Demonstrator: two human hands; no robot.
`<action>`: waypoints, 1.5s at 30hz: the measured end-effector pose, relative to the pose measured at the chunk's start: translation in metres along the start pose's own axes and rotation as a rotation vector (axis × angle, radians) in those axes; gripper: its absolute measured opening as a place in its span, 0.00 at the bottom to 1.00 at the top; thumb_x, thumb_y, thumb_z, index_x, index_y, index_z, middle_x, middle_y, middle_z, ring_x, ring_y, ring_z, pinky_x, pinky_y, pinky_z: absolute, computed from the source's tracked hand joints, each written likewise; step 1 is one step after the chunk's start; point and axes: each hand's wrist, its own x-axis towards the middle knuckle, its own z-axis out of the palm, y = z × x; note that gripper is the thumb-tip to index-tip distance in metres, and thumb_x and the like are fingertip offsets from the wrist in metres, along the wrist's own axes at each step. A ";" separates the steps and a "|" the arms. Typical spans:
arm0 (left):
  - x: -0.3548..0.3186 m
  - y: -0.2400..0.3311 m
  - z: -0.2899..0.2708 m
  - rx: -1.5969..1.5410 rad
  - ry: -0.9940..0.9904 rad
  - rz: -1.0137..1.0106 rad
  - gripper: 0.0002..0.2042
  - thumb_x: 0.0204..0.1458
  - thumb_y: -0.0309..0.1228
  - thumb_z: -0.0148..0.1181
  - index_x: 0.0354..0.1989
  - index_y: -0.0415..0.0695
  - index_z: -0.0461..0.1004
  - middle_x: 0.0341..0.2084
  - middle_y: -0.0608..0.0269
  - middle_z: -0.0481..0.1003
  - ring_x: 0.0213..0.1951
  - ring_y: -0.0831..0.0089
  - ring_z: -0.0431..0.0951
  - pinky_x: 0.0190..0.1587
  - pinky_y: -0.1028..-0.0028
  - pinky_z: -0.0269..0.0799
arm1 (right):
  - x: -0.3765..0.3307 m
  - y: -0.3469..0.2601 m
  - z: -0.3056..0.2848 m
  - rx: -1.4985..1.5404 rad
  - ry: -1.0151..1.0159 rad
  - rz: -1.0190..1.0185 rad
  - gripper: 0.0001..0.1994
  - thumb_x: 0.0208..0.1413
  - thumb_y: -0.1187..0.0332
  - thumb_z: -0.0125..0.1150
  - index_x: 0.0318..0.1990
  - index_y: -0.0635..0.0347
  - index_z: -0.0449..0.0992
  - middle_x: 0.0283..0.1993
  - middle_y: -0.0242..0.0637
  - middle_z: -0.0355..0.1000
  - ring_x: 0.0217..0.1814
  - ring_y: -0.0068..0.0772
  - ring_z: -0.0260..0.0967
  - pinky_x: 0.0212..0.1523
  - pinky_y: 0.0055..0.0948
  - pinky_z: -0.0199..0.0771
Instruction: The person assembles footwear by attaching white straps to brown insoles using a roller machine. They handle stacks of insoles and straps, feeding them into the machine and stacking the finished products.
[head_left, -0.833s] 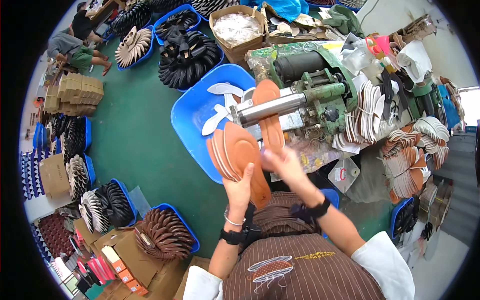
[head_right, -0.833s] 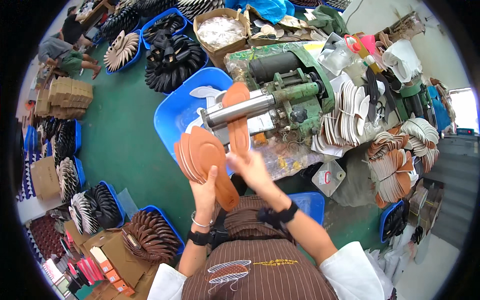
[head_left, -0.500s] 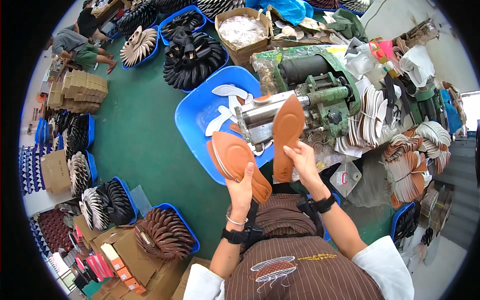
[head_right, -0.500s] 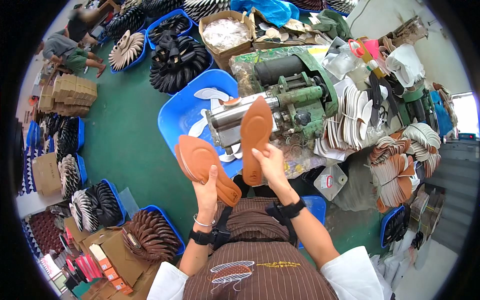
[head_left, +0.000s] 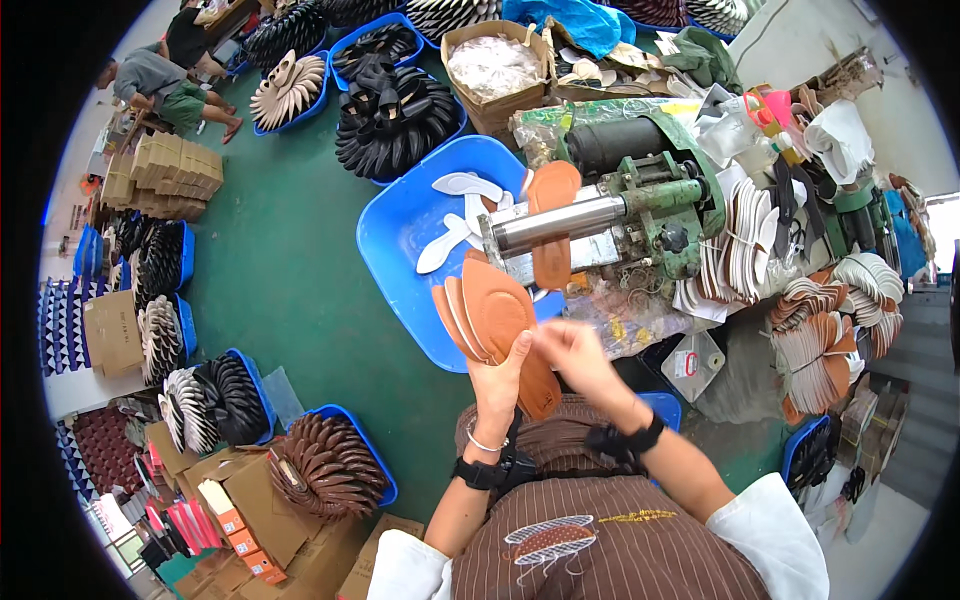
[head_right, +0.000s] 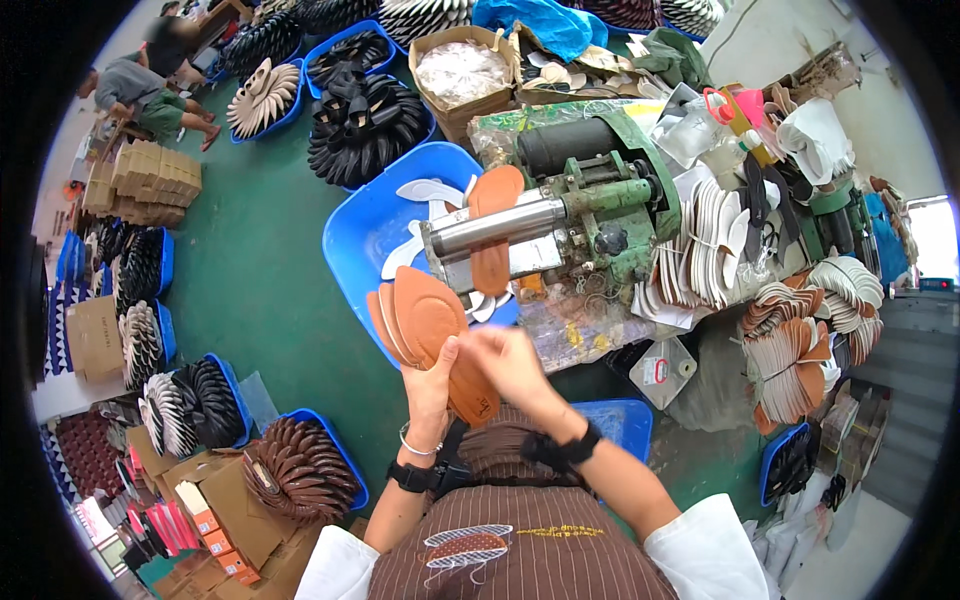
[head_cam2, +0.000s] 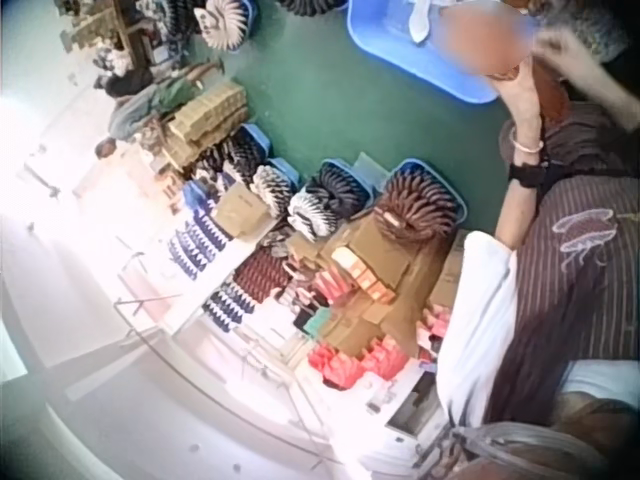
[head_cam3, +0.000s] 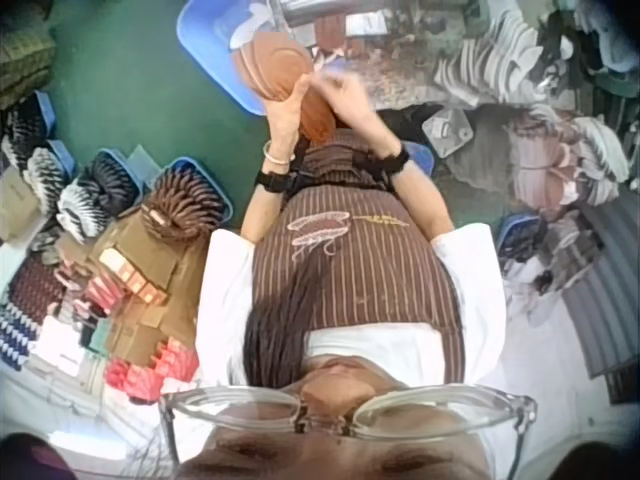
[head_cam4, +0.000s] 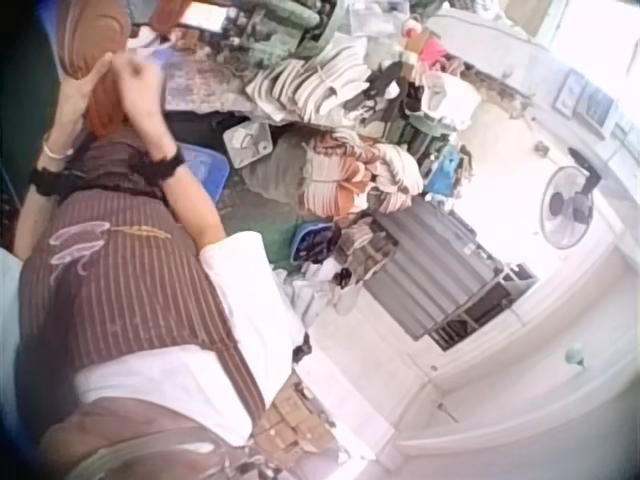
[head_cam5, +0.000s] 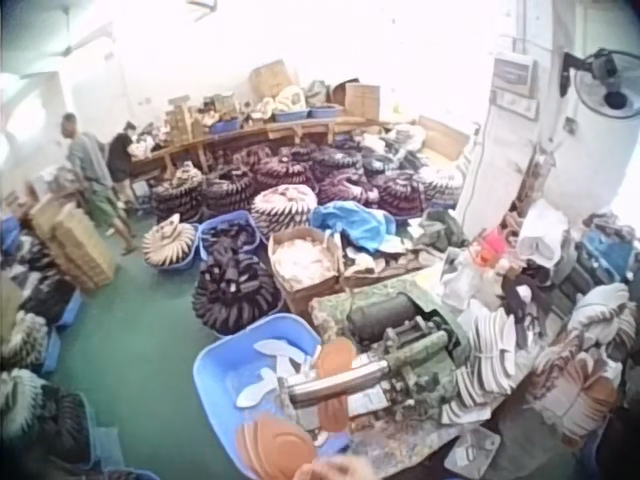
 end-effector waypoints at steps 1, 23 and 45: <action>-0.001 -0.002 -0.003 0.028 -0.004 0.021 0.24 0.55 0.32 0.63 0.57 0.38 0.63 0.48 0.59 0.71 0.46 0.70 0.74 0.48 0.70 0.75 | -0.017 0.001 0.007 0.010 0.079 -0.031 0.08 0.58 0.70 0.61 0.41 0.64 0.76 0.33 0.30 0.75 0.35 0.15 0.70 0.36 0.20 0.72; -0.003 0.006 -0.004 -0.082 -0.098 -0.164 0.23 0.63 0.45 0.50 0.52 0.34 0.69 0.44 0.61 0.75 0.44 0.75 0.75 0.45 0.73 0.73 | -0.031 0.001 0.002 0.002 0.014 0.060 0.06 0.63 0.73 0.54 0.45 0.63 0.69 0.39 0.33 0.76 0.37 0.15 0.71 0.38 0.18 0.72; 0.034 0.044 -0.050 -0.376 -0.061 -0.381 0.29 0.60 0.55 0.48 0.59 0.43 0.65 0.43 0.62 0.73 0.42 0.71 0.75 0.37 0.71 0.78 | -0.055 0.022 -0.043 0.272 0.038 0.226 0.12 0.62 0.67 0.56 0.50 0.61 0.68 0.25 0.31 0.73 0.10 0.12 0.56 0.08 0.15 0.51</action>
